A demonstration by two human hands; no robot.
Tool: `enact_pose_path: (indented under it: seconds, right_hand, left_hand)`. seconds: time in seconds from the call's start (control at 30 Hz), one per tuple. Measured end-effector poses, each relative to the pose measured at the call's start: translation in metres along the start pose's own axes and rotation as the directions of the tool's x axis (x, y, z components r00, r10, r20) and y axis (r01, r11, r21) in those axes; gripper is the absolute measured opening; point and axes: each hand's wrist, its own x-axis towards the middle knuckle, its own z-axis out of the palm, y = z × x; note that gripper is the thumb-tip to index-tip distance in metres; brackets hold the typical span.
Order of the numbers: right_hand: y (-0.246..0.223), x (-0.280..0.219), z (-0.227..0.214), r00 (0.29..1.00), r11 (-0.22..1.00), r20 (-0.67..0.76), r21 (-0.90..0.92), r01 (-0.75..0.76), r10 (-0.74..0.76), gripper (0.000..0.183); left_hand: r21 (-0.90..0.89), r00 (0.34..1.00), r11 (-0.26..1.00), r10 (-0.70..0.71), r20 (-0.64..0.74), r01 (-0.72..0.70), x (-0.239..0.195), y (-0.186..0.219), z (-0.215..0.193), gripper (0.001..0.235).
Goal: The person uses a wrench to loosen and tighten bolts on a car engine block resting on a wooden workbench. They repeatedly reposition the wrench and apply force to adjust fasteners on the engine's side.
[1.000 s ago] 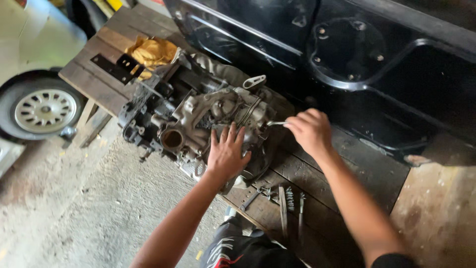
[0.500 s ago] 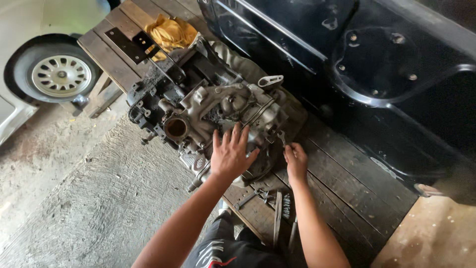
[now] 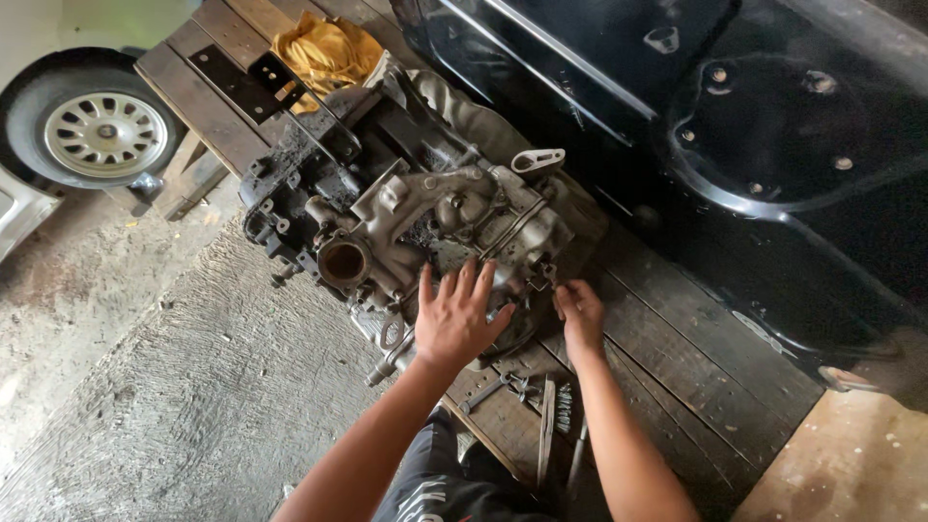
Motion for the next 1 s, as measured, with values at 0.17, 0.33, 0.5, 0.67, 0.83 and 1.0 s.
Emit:
enact_pose_path:
  seconds: [0.17,0.33,0.5,0.67,0.83,1.0]
  right_hand:
    - [-0.008,0.026,-0.015,0.986,0.986,0.119,-0.1,0.132,-0.12,0.016]
    - [-0.002,0.032,-0.021,0.975,0.99,0.217,0.117,-0.077,0.051,0.007]
    - [0.03,0.018,-0.008,0.928,0.77,0.361,0.565,-0.296,0.092,0.011]
    - [0.037,0.023,0.007,0.985,0.909,0.133,0.388,-0.153,0.109,0.012]
    - [-0.07,0.056,-0.03,0.922,0.749,0.325,-0.553,0.366,-0.21,0.018]
    - [-0.205,0.066,0.002,0.634,0.171,0.693,-0.618,0.767,-0.344,0.013]
  left_hand:
    - [0.039,0.995,0.999,0.024,0.092,-0.028,0.003,-0.003,0.0,0.074]
    - [0.041,0.994,0.998,0.032,0.108,-0.036,0.0,-0.004,0.0,0.074]
    - [0.021,0.997,0.999,0.039,0.063,-0.04,-0.001,-0.005,0.002,0.073]
    - [0.019,0.998,0.999,0.049,0.049,-0.05,-0.002,-0.006,0.003,0.072]
    - [0.034,0.997,0.998,0.055,0.057,-0.057,-0.001,-0.005,0.003,0.073]
    - [0.024,0.998,0.998,0.057,0.025,-0.057,-0.003,-0.005,0.003,0.071]
